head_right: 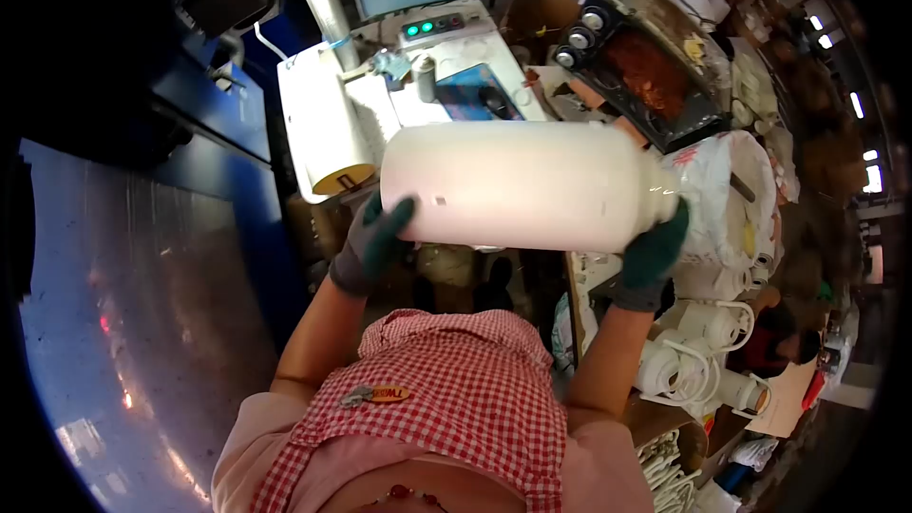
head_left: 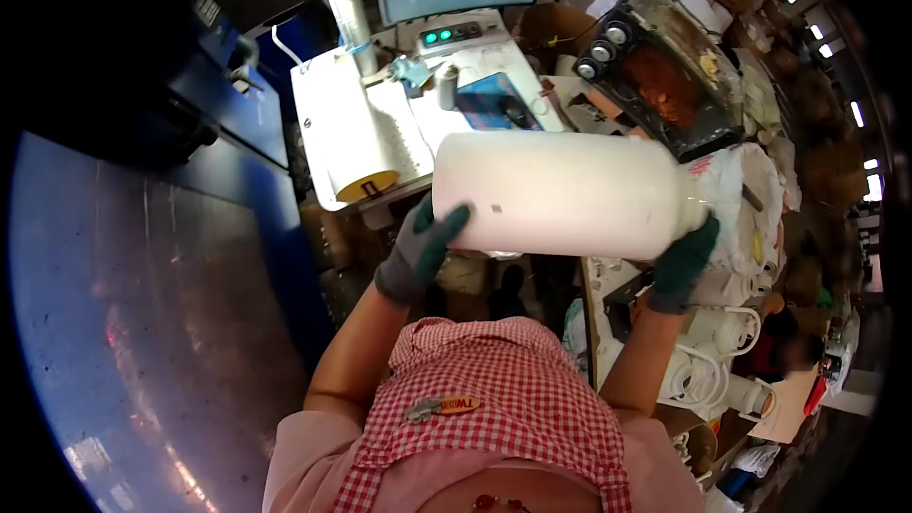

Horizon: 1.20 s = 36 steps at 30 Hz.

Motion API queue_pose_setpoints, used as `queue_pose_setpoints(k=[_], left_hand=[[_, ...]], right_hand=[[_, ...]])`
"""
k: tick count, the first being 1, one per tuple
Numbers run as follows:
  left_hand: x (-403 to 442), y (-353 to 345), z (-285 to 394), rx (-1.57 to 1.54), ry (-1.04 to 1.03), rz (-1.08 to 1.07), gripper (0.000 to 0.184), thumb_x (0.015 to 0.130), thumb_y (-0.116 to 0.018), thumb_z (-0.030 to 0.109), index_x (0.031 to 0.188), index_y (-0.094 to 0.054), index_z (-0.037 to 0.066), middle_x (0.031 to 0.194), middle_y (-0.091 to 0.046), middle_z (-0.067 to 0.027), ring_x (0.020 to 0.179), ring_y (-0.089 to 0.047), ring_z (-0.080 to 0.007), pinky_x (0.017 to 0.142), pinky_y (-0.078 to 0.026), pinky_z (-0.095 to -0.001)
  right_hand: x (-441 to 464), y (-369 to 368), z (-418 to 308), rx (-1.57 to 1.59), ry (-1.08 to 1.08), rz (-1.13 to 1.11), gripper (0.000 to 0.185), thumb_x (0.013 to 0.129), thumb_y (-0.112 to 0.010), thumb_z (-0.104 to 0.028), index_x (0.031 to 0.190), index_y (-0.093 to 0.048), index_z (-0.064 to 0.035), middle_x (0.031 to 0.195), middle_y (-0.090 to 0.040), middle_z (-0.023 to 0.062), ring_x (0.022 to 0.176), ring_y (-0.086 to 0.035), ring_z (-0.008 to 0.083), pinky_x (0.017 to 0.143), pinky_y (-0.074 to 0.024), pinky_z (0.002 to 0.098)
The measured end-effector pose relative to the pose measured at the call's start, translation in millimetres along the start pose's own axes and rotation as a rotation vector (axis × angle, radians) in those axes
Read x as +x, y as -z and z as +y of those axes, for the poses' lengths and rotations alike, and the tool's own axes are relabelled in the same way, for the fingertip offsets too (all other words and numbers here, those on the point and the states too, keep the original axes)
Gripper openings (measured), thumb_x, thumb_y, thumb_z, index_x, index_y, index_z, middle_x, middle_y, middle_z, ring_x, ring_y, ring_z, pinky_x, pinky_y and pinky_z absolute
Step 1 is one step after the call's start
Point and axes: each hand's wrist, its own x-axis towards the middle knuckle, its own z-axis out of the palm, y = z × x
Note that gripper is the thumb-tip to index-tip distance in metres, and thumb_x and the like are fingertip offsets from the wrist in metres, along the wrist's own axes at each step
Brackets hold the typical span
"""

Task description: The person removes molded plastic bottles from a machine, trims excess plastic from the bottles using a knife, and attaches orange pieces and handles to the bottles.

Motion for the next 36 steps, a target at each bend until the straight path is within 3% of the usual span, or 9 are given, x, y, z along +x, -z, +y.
queue_pose_setpoints(k=[4,6,10,13,18,23,27,31,36], left_hand=[[11.2,-27.1,-25.3,0.231,0.007,-0.265,0.041,0.093,-0.066,0.027,0.123,-0.058,0.001,0.105,-0.066,-0.0046,0.092,-0.06,-0.0104,0.078,-0.051,-0.0286],[18.4,-36.9,-37.7,0.031,0.107,-0.294,0.048,0.092,-0.068,0.029,0.129,-0.055,0.002,0.113,-0.065,-0.0054,0.097,-0.062,-0.012,0.083,-0.052,-0.0288],[54.1,-70.1,-32.8,-0.81,0.493,-0.357,0.073,0.1,-0.035,0.059,0.146,-0.037,0.002,0.142,-0.049,-0.0151,0.127,-0.051,-0.0288,0.107,-0.041,-0.0451],[50.9,-100.3,-38.8,-0.339,0.432,-0.213,0.058,0.1,-0.049,0.037,0.146,-0.038,0.002,0.142,-0.049,-0.015,0.126,-0.051,-0.03,0.108,-0.04,-0.0447],[59.9,-89.4,-72.7,-0.487,0.56,-0.132,0.059,0.099,-0.051,0.032,0.145,-0.037,-0.002,0.143,-0.048,-0.0168,0.128,-0.05,-0.0304,0.108,-0.04,-0.0442],[65.3,-82.0,-112.4,-0.48,0.476,0.007,0.056,0.098,-0.053,0.029,0.141,-0.04,-0.005,0.139,-0.052,-0.0179,0.125,-0.053,-0.0291,0.105,-0.043,-0.0427],[74.8,-89.4,-133.0,-0.487,0.399,0.176,0.056,0.096,-0.057,0.027,0.14,-0.041,-0.004,0.135,-0.054,-0.0167,0.121,-0.055,-0.029,0.102,-0.046,-0.0433],[79.4,-103.6,-149.6,-0.472,0.396,0.285,0.057,0.097,-0.055,0.027,0.141,-0.04,-0.005,0.137,-0.052,-0.0174,0.124,-0.053,-0.0306,0.105,-0.043,-0.0442],[66.4,-131.5,-165.1,-0.481,0.446,0.497,0.058,0.095,-0.052,0.028,0.142,-0.039,-0.004,0.135,-0.053,-0.018,0.121,-0.055,-0.0327,0.103,-0.045,-0.0455]], right_hand=[[33.4,60.6,15.4,0.035,-0.268,0.201,0.054,0.101,-0.043,-0.041,0.137,-0.049,-0.001,0.135,-0.056,0.0162,0.118,-0.057,0.0309,0.102,-0.0458,0.0447],[34.2,77.3,0.9,0.127,-0.275,0.094,0.052,0.1,-0.046,-0.038,0.136,-0.051,-0.0019,0.132,-0.058,0.0153,0.116,-0.059,0.0299,0.1,-0.0474,0.0434],[42.8,106.0,-8.5,0.131,-0.157,0.0,0.051,0.096,-0.052,-0.033,0.137,-0.05,-0.0022,0.131,-0.059,0.0161,0.114,-0.06,0.0303,0.098,-0.0495,0.0431],[45.8,119.8,-5.4,-0.003,-0.018,0.037,0.057,0.092,-0.057,-0.03,0.14,-0.048,-0.0012,0.132,-0.058,0.0189,0.117,-0.059,0.0323,0.098,-0.0501,0.0445],[67.4,141.4,19.8,0.162,-0.194,-0.048,0.021,0.081,-0.067,-0.011,0.097,-0.058,-0.0019,0.138,-0.052,0.0179,0.118,-0.058,0.0336,0.097,-0.051,0.0457],[148.2,119.9,56.5,-0.522,-0.276,0.266,0.027,0.087,-0.075,-0.021,0.103,-0.064,-0.0029,0.09,-0.064,0.0033,0.08,-0.06,0.0112,0.071,-0.052,0.0263],[252.7,142.5,116.9,-0.527,-0.087,0.027,0.019,0.086,-0.071,-0.004,0.104,-0.064,-0.0035,0.09,-0.068,0.0042,0.078,-0.063,0.0114,0.069,-0.0517,0.0258],[349.8,117.6,157.4,-1.348,0.313,-0.076,0.033,0.084,-0.073,-0.03,0.112,-0.064,-0.0149,0.103,-0.071,0.0091,0.091,-0.069,0.028,0.073,-0.0548,0.0396],[469.8,74.4,199.1,-1.685,0.055,-0.071,0.044,0.082,-0.069,-0.038,0.121,-0.062,-0.0194,0.118,-0.066,0.0129,0.105,-0.065,0.034,0.089,-0.0516,0.046]])
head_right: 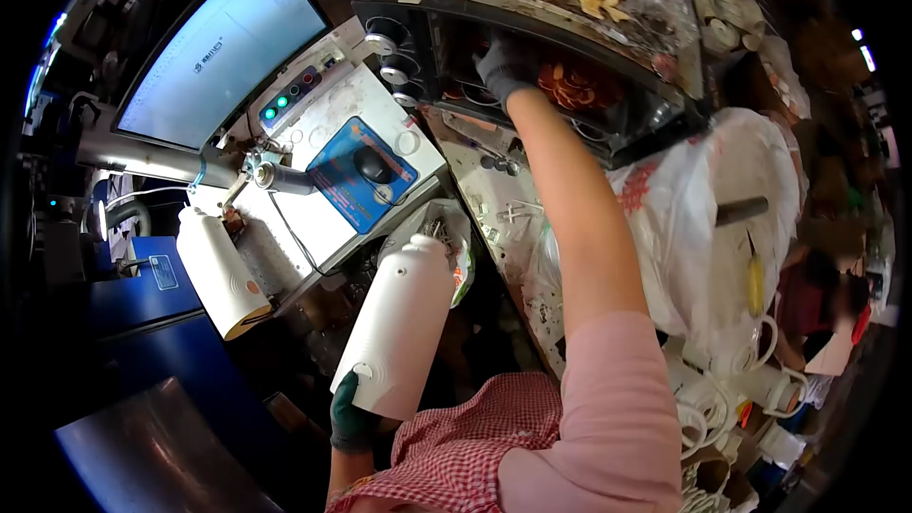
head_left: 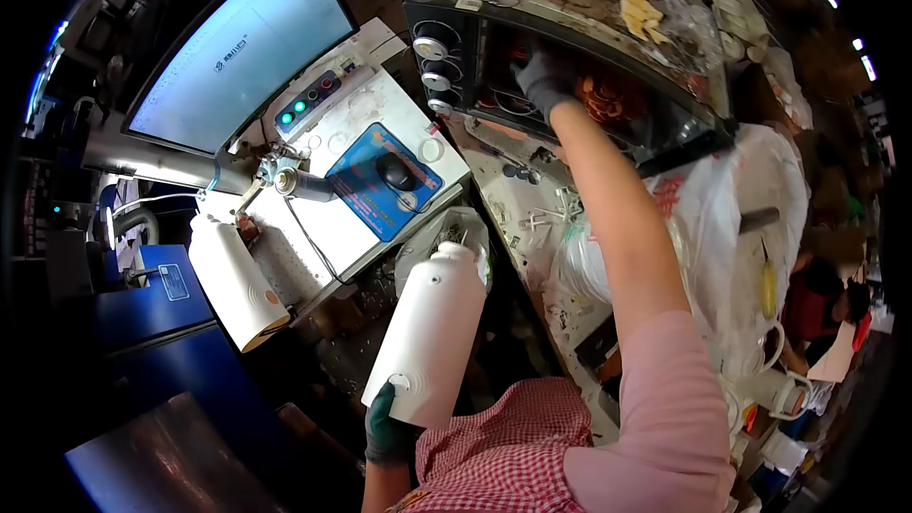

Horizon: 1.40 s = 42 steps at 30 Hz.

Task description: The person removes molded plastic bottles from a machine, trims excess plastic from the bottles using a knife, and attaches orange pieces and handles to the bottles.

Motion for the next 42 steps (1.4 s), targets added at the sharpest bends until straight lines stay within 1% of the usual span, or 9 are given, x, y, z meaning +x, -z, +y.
queue_pose_setpoints(k=[2,5,10,20,25,27,29,33,42], left_hand=[[3.3,-8.8,-1.6,-0.059,0.01,-0.009,0.057,0.095,-0.052,0.027,0.141,-0.039,-0.004,0.135,-0.053,-0.0183,0.122,-0.054,-0.0325,0.103,-0.044,-0.0451],[8.0,-2.5,-9.8,-0.112,0.029,0.026,0.057,0.095,-0.052,0.026,0.141,-0.04,-0.005,0.134,-0.053,-0.0182,0.122,-0.054,-0.0319,0.103,-0.044,-0.0444],[18.8,-10.1,-17.9,-0.084,-0.013,0.072,0.053,0.096,-0.052,0.025,0.138,-0.043,-0.006,0.13,-0.057,-0.0173,0.117,-0.058,-0.03,0.099,-0.047,-0.0428],[21.3,-24.2,-11.9,-0.073,-0.021,0.045,0.047,0.096,-0.054,0.02,0.136,-0.047,-0.005,0.127,-0.059,-0.0161,0.114,-0.06,-0.0287,0.098,-0.048,-0.0414],[18.3,-26.4,-14.2,-0.031,-0.031,0.082,0.047,0.096,-0.054,0.02,0.135,-0.047,-0.005,0.127,-0.059,-0.0159,0.115,-0.06,-0.028,0.097,-0.048,-0.0407],[16.9,-28.9,-15.7,-0.045,-0.042,0.078,0.047,0.097,-0.053,0.02,0.135,-0.047,-0.005,0.127,-0.059,-0.0158,0.115,-0.06,-0.0277,0.097,-0.048,-0.0404],[12.9,-28.1,-13.3,-0.001,-0.046,0.051,0.046,0.097,-0.052,0.02,0.135,-0.047,-0.006,0.127,-0.059,-0.0157,0.114,-0.06,-0.0268,0.097,-0.047,-0.0395],[10.2,-26.8,-7.7,0.092,-0.095,0.027,0.049,0.096,-0.053,0.024,0.136,-0.047,-0.005,0.127,-0.059,-0.0145,0.115,-0.058,-0.0269,0.097,-0.047,-0.0394],[7.5,-16.4,26.5,0.238,-0.24,-0.091,0.049,0.096,-0.059,0.018,0.138,-0.044,-0.003,0.128,-0.057,-0.0115,0.116,-0.056,-0.021,0.099,-0.044,-0.0341]], right_hand=[[34.3,-33.4,9.4,-0.218,0.392,0.351,0.046,0.082,-0.067,-0.042,0.119,-0.064,-0.0155,0.121,-0.065,0.015,0.11,-0.062,0.0344,0.094,-0.0482,0.0467],[40.7,-23.8,8.6,-0.314,0.261,-0.167,0.043,0.082,-0.067,-0.04,0.117,-0.066,-0.0148,0.122,-0.064,0.0152,0.111,-0.061,0.0338,0.096,-0.0474,0.0461],[18.2,-30.3,53.8,-0.106,0.624,0.051,0.037,0.076,-0.074,-0.028,0.111,-0.068,-0.0158,0.119,-0.064,0.0097,0.115,-0.057,0.0295,0.1,-0.0458,0.0402],[-1.1,3.4,-9.0,-0.342,0.121,-0.058,0.047,0.078,-0.071,-0.044,0.114,-0.068,-0.0147,0.126,-0.062,0.0129,0.116,-0.058,0.0318,0.099,-0.0474,0.0429],[32.9,-23.2,-3.0,-0.359,0.157,-0.197,0.047,0.078,-0.069,-0.044,0.114,-0.068,-0.0132,0.117,-0.066,0.0169,0.11,-0.062,0.0337,0.094,-0.05,0.0444],[32.1,-20.3,-1.5,-0.458,0.322,-0.013,0.046,0.078,-0.068,-0.044,0.113,-0.068,-0.0141,0.115,-0.067,0.0154,0.109,-0.063,0.0342,0.092,-0.0506,0.0445],[26.2,-34.7,23.2,-0.371,0.403,0.232,0.036,0.082,-0.07,-0.03,0.112,-0.068,-0.0112,0.108,-0.07,0.0118,0.093,-0.068,0.0306,0.081,-0.055,0.0417],[-46.4,23.9,5.2,1.124,-0.285,-0.412,0.038,0.086,-0.071,-0.014,0.122,-0.062,-0.0073,0.09,-0.069,0.008,0.074,-0.067,0.0165,0.064,-0.0562,0.0253],[-208.2,91.4,-33.9,1.533,-0.305,-0.762,0.028,0.095,-0.057,-0.005,0.122,-0.063,-0.0032,0.101,-0.069,0.0048,0.072,-0.065,0.0072,0.062,-0.0545,0.0173]])
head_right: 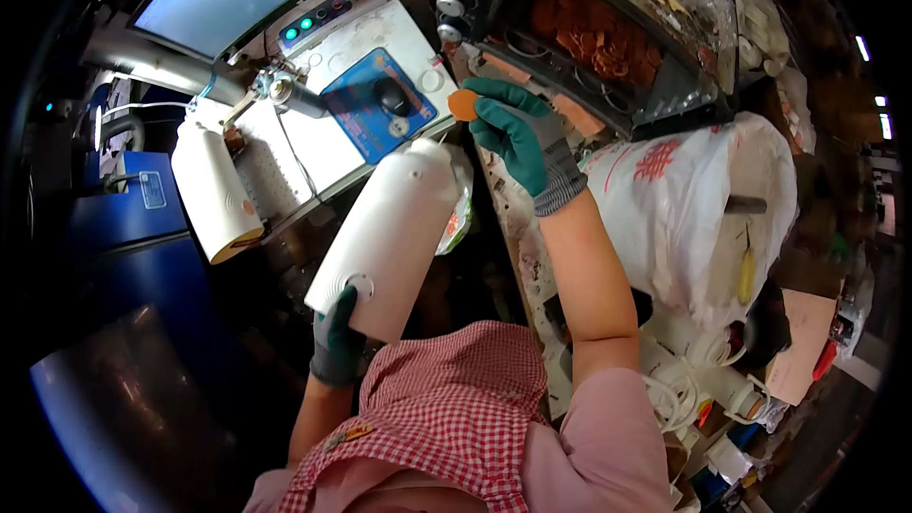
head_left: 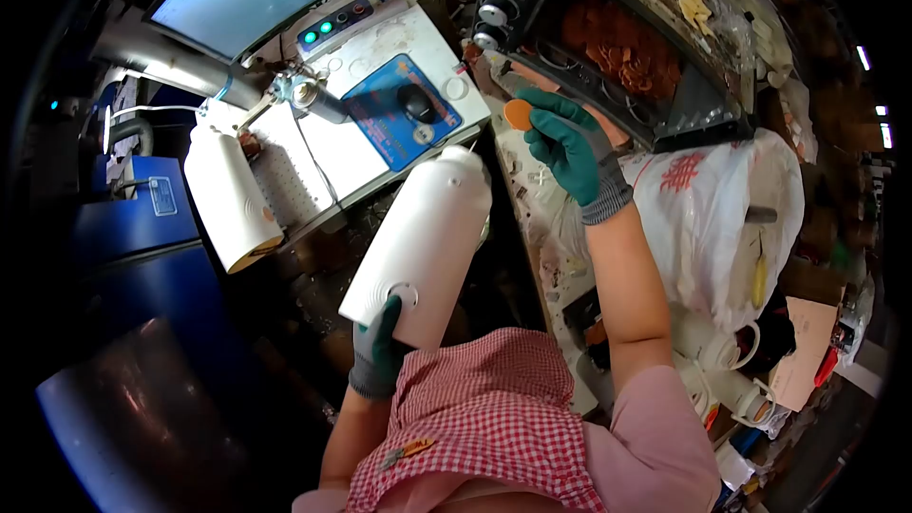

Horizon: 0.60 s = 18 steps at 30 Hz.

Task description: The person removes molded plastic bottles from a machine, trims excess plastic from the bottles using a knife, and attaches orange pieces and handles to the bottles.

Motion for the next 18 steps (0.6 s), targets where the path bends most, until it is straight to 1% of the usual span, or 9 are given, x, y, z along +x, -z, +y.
queue_pose_setpoints(k=[5,7,9,11,12,13,15,17,18], left_hand=[[1.8,7.9,28.8,0.047,-0.079,-0.09,0.042,0.097,-0.056,0.014,0.135,-0.049,-0.002,0.124,-0.059,-0.0089,0.111,-0.058,-0.0183,0.097,-0.045,-0.0324],[-2.3,17.4,41.9,0.125,-0.048,-0.139,0.04,0.096,-0.058,0.013,0.133,-0.05,-0.002,0.121,-0.06,-0.008,0.11,-0.058,-0.0165,0.095,-0.046,-0.0313],[-5.7,27.1,49.6,0.158,-0.137,-0.192,0.039,0.095,-0.061,0.011,0.13,-0.051,-0.002,0.119,-0.061,-0.0075,0.108,-0.058,-0.0162,0.094,-0.046,-0.0304],[-21.4,39.1,69.9,0.146,-0.099,-0.278,0.042,0.09,-0.065,0.006,0.129,-0.052,-0.002,0.118,-0.062,-0.0077,0.108,-0.059,-0.0169,0.094,-0.046,-0.0302],[-30.2,51.1,69.7,0.141,-0.102,-0.301,0.044,0.088,-0.067,0.005,0.129,-0.052,-0.001,0.118,-0.062,-0.0081,0.107,-0.059,-0.0169,0.094,-0.047,-0.0306],[-37.3,58.0,74.9,0.137,-0.116,-0.335,0.047,0.086,-0.069,0.004,0.129,-0.052,-0.001,0.117,-0.062,-0.0085,0.106,-0.06,-0.017,0.094,-0.048,-0.031],[-50.3,57.7,87.7,0.154,-0.208,-0.375,0.055,0.081,-0.076,0.006,0.13,-0.052,-0.001,0.117,-0.063,-0.0085,0.104,-0.061,-0.0167,0.092,-0.049,-0.0311],[-59.7,68.9,93.1,0.272,-0.202,-0.411,0.058,0.079,-0.08,0.009,0.13,-0.053,-0.001,0.117,-0.063,-0.0075,0.104,-0.06,-0.0157,0.092,-0.049,-0.0303],[-64.6,71.9,93.8,0.413,-0.299,-0.384,0.06,0.078,-0.082,0.013,0.129,-0.053,0.0,0.114,-0.063,-0.0067,0.101,-0.061,-0.0143,0.089,-0.05,-0.0292]], right_hand=[[-80.0,-63.0,41.9,0.018,-0.027,0.003,0.027,0.094,-0.061,-0.006,0.12,-0.064,-0.0027,0.098,-0.069,0.0041,0.072,-0.065,0.0056,0.065,-0.0564,0.0184],[-110.9,-98.5,60.6,0.047,-0.054,0.072,0.026,0.093,-0.062,-0.007,0.118,-0.064,-0.0017,0.096,-0.069,0.0041,0.072,-0.064,0.0063,0.064,-0.0562,0.0191],[-135.8,-130.3,81.1,0.035,-0.092,0.056,0.025,0.091,-0.065,-0.004,0.116,-0.064,-0.0008,0.098,-0.069,0.0057,0.073,-0.064,0.0076,0.064,-0.056,0.0195],[-159.5,-166.5,104.2,-0.145,0.035,0.16,0.027,0.089,-0.066,-0.001,0.115,-0.064,-0.0006,0.102,-0.069,0.0076,0.075,-0.065,0.0089,0.065,-0.0561,0.0205],[-167.8,-174.8,115.1,-0.136,0.106,0.112,0.027,0.087,-0.065,0.004,0.114,-0.063,0.0004,0.104,-0.069,0.0106,0.078,-0.066,0.0117,0.067,-0.056,0.0217],[-176.9,-184.3,126.4,-0.136,0.101,0.114,0.027,0.087,-0.065,0.004,0.114,-0.063,0.0004,0.104,-0.069,0.0106,0.078,-0.066,0.0117,0.067,-0.056,0.0217],[-192.3,-199.2,143.1,-0.106,0.255,0.035,0.028,0.086,-0.063,0.008,0.113,-0.061,0.0018,0.107,-0.069,0.0137,0.078,-0.066,0.0145,0.069,-0.0554,0.0226],[-203.0,-205.6,148.8,-0.155,0.258,0.026,0.031,0.084,-0.061,0.013,0.113,-0.059,0.0037,0.111,-0.068,0.0166,0.082,-0.067,0.0169,0.072,-0.0556,0.0236],[-205.5,-208.7,150.8,-0.208,0.305,0.008,0.032,0.083,-0.061,0.013,0.114,-0.058,0.0045,0.113,-0.067,0.0175,0.087,-0.067,0.0181,0.076,-0.0565,0.0254]])
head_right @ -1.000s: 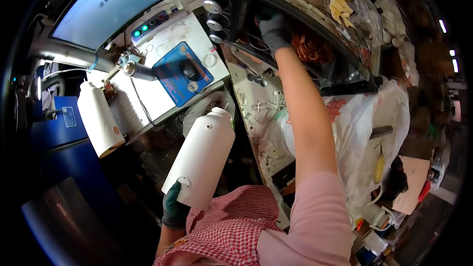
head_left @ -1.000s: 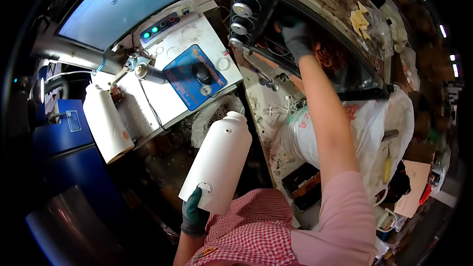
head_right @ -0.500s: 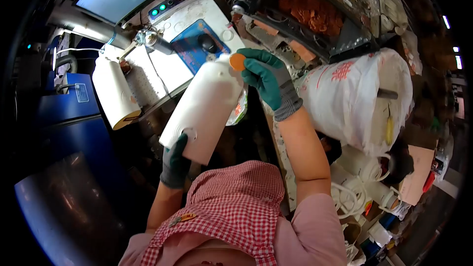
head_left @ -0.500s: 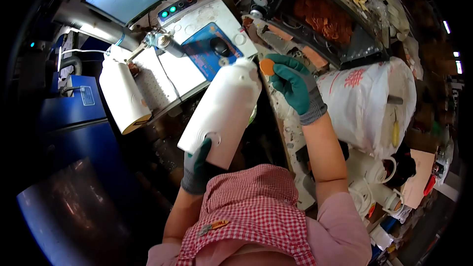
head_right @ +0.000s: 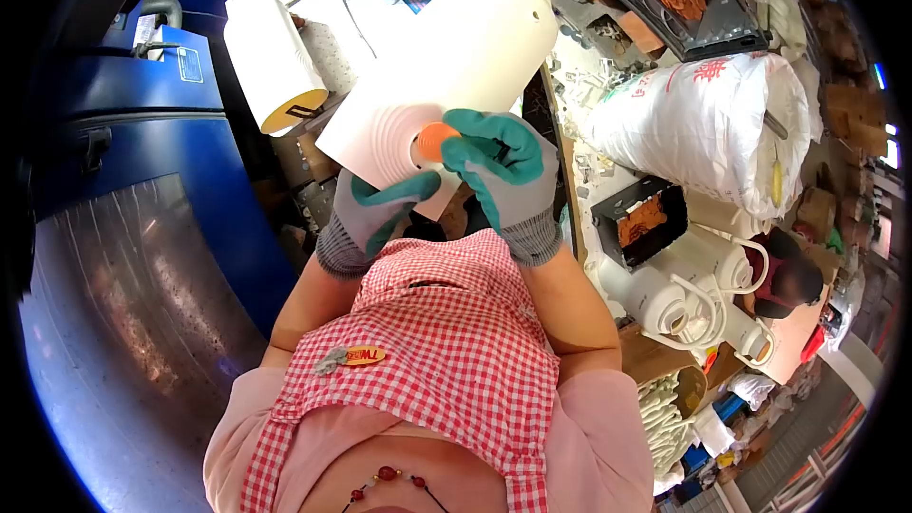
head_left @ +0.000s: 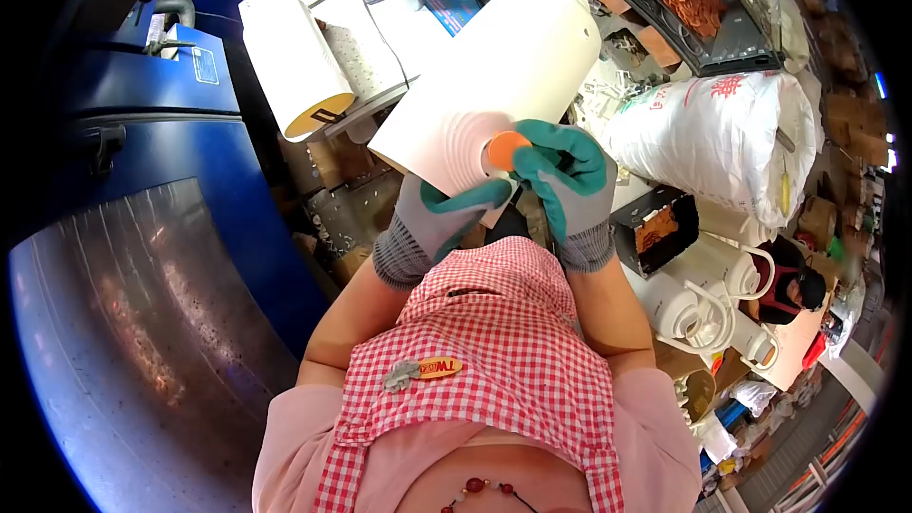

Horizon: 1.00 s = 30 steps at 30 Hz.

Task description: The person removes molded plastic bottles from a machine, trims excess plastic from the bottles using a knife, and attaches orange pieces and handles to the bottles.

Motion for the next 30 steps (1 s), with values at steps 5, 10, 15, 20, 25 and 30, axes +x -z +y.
queue_pose_setpoints(k=[5,10,15,20,25,30], left_hand=[[-11.3,6.1,13.4,0.036,-0.007,-0.066,0.045,0.086,-0.075,0.018,0.121,-0.053,0.001,0.087,-0.066,-0.0048,0.067,-0.062,-0.0104,0.059,-0.051,-0.0247],[-8.4,4.0,6.6,0.154,-0.136,-0.028,0.047,0.085,-0.076,0.018,0.122,-0.053,0.001,0.09,-0.066,-0.0063,0.072,-0.063,-0.0109,0.063,-0.052,-0.0252],[-9.9,0.1,16.8,0.076,0.01,-0.065,0.048,0.086,-0.075,0.02,0.124,-0.053,0.0,0.099,-0.065,-0.0075,0.084,-0.064,-0.0132,0.071,-0.053,-0.0271],[-14.5,-8.0,12.8,0.081,0.06,-0.001,0.054,0.083,-0.079,0.023,0.126,-0.055,0.0,0.114,-0.065,-0.0101,0.1,-0.064,-0.0189,0.088,-0.052,-0.0311],[-18.1,8.8,-4.1,0.277,0.027,-0.128,0.047,0.088,-0.073,0.022,0.125,-0.055,-0.001,0.115,-0.064,-0.0108,0.102,-0.063,-0.0184,0.091,-0.051,-0.0301],[-44.3,-9.0,-8.9,-0.021,0.163,-0.05,0.039,0.088,-0.072,0.017,0.118,-0.059,-0.003,0.108,-0.068,-0.0106,0.097,-0.065,-0.0145,0.085,-0.053,-0.0297]], right_hand=[[-10.9,-8.0,2.6,-0.156,0.081,-0.045,0.034,0.081,-0.063,0.013,0.114,-0.057,0.0062,0.119,-0.064,0.0197,0.106,-0.066,0.0236,0.092,-0.0564,0.0333],[-11.3,-10.2,-4.3,-0.246,0.139,-0.056,0.03,0.081,-0.065,0.013,0.109,-0.059,0.0051,0.112,-0.065,0.0161,0.097,-0.066,0.0185,0.084,-0.0571,0.0291],[-8.3,-10.8,-10.6,-0.236,0.168,-0.051,0.026,0.08,-0.066,0.014,0.104,-0.061,0.0042,0.104,-0.066,0.0124,0.084,-0.063,0.0118,0.073,-0.0554,0.0242],[-6.0,-14.8,-33.8,-0.211,-0.142,-0.02,0.015,0.082,-0.068,0.007,0.096,-0.064,0.0038,0.088,-0.068,0.0079,0.07,-0.06,0.0079,0.063,-0.0508,0.0216],[-6.3,-11.2,-35.7,-0.239,-0.235,-0.057,0.011,0.083,-0.069,0.002,0.093,-0.067,0.0033,0.079,-0.068,0.0056,0.065,-0.058,0.0067,0.059,-0.0486,0.0212],[-1.9,-0.3,-62.6,-0.431,-0.493,-0.382,0.017,0.081,-0.072,0.001,0.097,-0.067,0.0029,0.082,-0.068,0.0068,0.07,-0.061,0.0059,0.064,-0.0521,0.0205]])
